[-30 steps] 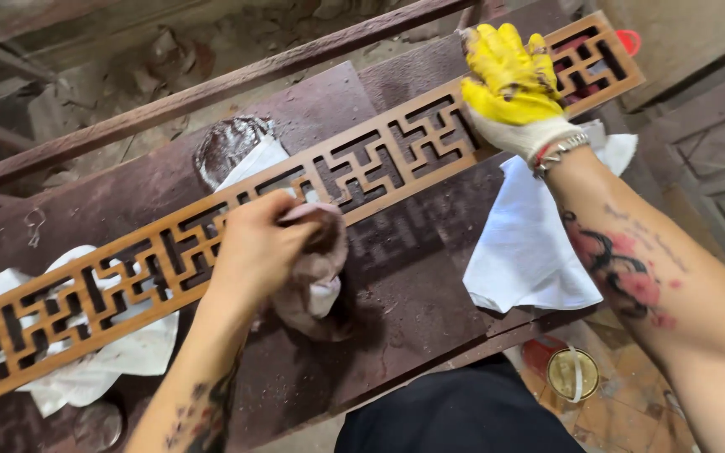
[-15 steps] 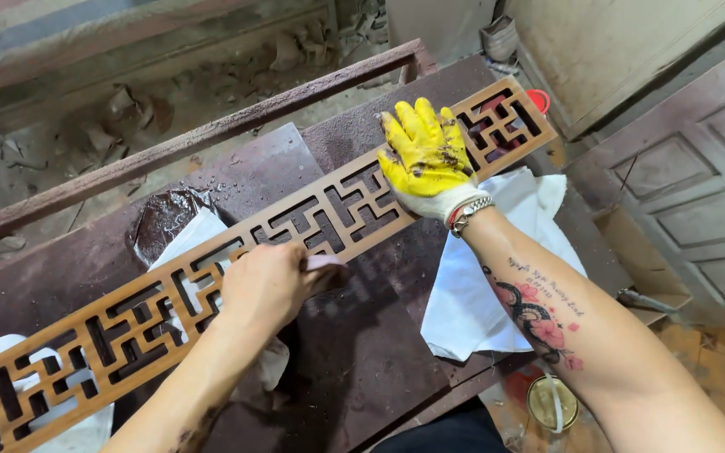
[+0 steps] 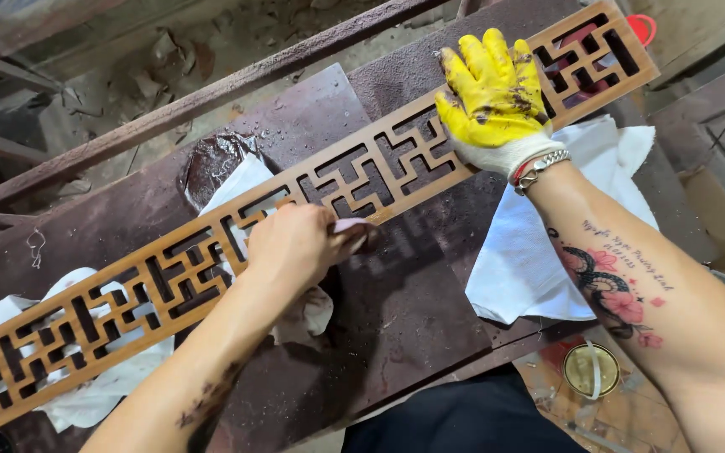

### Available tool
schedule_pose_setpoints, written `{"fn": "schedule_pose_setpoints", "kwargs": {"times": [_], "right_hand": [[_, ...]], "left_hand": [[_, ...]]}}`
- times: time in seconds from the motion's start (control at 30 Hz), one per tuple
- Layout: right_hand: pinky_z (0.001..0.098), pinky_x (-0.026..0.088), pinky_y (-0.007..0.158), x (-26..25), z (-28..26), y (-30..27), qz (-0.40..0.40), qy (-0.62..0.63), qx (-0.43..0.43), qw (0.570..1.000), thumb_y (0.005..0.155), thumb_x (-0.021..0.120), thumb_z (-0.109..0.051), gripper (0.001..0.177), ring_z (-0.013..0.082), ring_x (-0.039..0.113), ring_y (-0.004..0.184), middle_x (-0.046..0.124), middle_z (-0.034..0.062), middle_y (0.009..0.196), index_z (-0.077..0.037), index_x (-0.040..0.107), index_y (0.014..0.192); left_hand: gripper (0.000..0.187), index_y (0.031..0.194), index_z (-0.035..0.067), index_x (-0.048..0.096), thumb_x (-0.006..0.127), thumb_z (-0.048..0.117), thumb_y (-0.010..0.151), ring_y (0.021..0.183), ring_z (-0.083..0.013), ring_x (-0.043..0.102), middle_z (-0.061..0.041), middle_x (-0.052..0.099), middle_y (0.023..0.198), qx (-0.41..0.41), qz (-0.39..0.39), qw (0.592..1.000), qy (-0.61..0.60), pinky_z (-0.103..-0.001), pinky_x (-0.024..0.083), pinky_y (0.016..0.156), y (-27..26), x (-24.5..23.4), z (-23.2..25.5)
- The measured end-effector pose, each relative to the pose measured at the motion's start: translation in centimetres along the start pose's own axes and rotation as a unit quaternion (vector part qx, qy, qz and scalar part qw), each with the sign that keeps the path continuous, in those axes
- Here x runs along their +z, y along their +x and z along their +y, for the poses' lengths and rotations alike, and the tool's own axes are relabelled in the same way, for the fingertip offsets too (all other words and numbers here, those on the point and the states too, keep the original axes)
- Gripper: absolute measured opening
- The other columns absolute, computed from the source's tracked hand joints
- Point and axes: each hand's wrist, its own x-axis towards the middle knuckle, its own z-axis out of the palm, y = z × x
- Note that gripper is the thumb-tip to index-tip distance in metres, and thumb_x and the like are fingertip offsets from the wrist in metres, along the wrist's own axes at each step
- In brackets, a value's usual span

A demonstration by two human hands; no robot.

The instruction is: Staining a decorative wooden lattice panel with a cloth.

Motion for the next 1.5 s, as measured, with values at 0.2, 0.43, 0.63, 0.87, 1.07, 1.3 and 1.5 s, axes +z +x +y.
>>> {"fn": "schedule_pose_setpoints", "kwargs": {"times": [0.2,0.43,0.63,0.87,1.07,1.3,1.5], "right_hand": [[0.0501,0.041,0.098,-0.9,-0.5,0.4,0.067,-0.044,-0.038,0.996,0.094,0.069,-0.031,0.049,0.0387,0.055,0.113,0.062,0.0176,0.132,-0.002,0.070,0.133],[0.0625,0.024,0.113,0.3,0.2,-0.4,0.002,0.002,-0.003,1.000,0.107,0.061,-0.026,0.052,0.0514,0.043,0.138,0.055,0.0291,0.150,0.005,0.066,0.148],[0.0567,0.031,0.110,-1.8,-1.2,0.0,0.023,-0.001,-0.020,1.000,0.107,0.065,-0.021,0.045,0.0445,0.049,0.134,0.060,0.0267,0.145,0.007,0.071,0.142],[0.0542,0.036,0.109,-2.2,-1.4,0.3,0.071,-0.007,-0.056,0.996,0.103,0.072,-0.016,0.041,0.0442,0.056,0.128,0.061,0.0278,0.144,0.009,0.074,0.136],[0.0552,0.031,0.113,-2.2,-1.3,0.1,0.030,-0.001,-0.032,0.999,0.107,0.066,-0.020,0.045,0.0447,0.051,0.136,0.059,0.0294,0.149,0.009,0.073,0.141],[0.0536,0.031,0.114,-1.9,-1.1,0.0,0.026,-0.024,-0.041,0.999,0.107,0.067,-0.020,0.045,0.0433,0.053,0.134,0.060,0.0275,0.149,0.007,0.072,0.142],[0.0573,0.026,0.113,-2.2,-1.5,0.3,0.005,0.020,-0.006,1.000,0.109,0.061,-0.021,0.046,0.0454,0.047,0.138,0.056,0.0299,0.152,0.008,0.070,0.143]], "left_hand": [[0.063,0.077,0.010,0.074,0.055,0.066,0.098,0.052,-0.0235,0.066,-0.004,0.067,0.061,0.093,0.103,0.990,-0.024,-0.041,0.057,0.054,1.0,0.6,2.2],[0.041,0.092,0.010,0.079,0.065,0.049,0.097,0.050,-0.0101,0.060,-0.001,0.071,0.066,-0.039,-0.094,0.984,-0.147,-0.024,0.051,0.046,-0.4,-3.1,1.8],[0.022,0.089,0.007,0.081,0.069,0.025,0.090,0.057,-0.0126,0.065,-0.005,0.075,0.071,-0.054,-0.099,0.968,-0.225,-0.027,0.056,0.059,-0.7,-4.5,3.7],[0.020,0.090,-0.002,0.080,0.065,0.011,0.095,0.044,-0.0113,0.062,-0.006,0.071,0.063,-0.059,-0.127,0.943,-0.302,-0.021,0.050,0.043,-0.2,-5.2,4.6],[0.020,0.097,-0.005,0.077,0.062,0.008,0.096,0.047,-0.0126,0.062,-0.009,0.073,0.068,-0.107,-0.146,0.938,-0.296,-0.018,0.051,0.040,-1.3,-4.9,2.6],[0.022,0.082,0.001,0.076,0.065,0.016,0.094,0.047,-0.0137,0.065,-0.004,0.070,0.060,-0.009,-0.092,0.964,-0.249,-0.024,0.057,0.050,-0.1,-3.5,4.0],[0.023,0.093,-0.002,0.077,0.062,0.015,0.101,0.043,-0.0097,0.056,-0.005,0.069,0.063,-0.075,-0.143,0.944,-0.288,-0.018,0.045,0.036,-0.9,-4.3,3.4]]}}
